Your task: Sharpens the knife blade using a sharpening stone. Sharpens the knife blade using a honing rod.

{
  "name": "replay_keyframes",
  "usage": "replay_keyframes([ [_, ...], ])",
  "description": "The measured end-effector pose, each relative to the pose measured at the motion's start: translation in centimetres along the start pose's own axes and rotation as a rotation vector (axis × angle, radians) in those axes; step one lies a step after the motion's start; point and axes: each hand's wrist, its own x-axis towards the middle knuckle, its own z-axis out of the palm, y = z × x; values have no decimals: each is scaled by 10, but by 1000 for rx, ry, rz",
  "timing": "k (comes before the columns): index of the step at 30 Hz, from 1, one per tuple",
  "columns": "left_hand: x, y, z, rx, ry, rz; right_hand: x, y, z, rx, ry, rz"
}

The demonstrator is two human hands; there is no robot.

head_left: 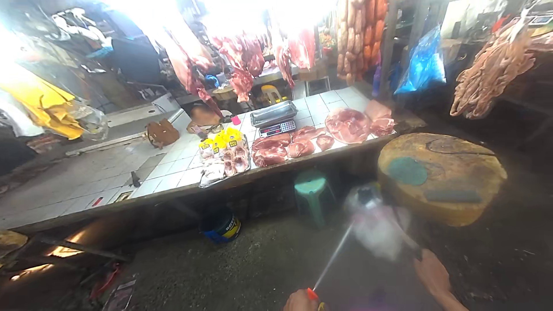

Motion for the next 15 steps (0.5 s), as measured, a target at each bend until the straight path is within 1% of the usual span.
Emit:
replay_keyframes([
  [3,-2,29,7,-26,-74,124,-11,-65,-14,13,118,-400],
  [4,-4,37,7,-35,-92,152,-7,-73,-12,8,189,-532],
  [5,-6,40,6,-46,-101,160,-2,-71,-7,9,243,-610],
  [6,-7,39,4,-63,-101,149,2,-59,-3,4,224,-588],
  [7,-7,33,1,-78,-87,122,5,-40,0,-13,145,-471],
  [9,-5,17,-3,-73,-30,51,8,6,3,-39,-28,-135],
  [10,-3,11,-4,-56,-6,25,7,25,3,-50,-58,-2],
  [11,0,8,-5,-37,10,14,7,34,1,-49,-61,78],
  [12,2,9,-5,-14,13,18,6,31,-1,-35,-43,97],
  [13,3,14,-3,2,2,38,4,19,-5,-12,-21,58],
  [15,3,30,4,1,-61,106,-4,-26,-16,26,14,-134],
])
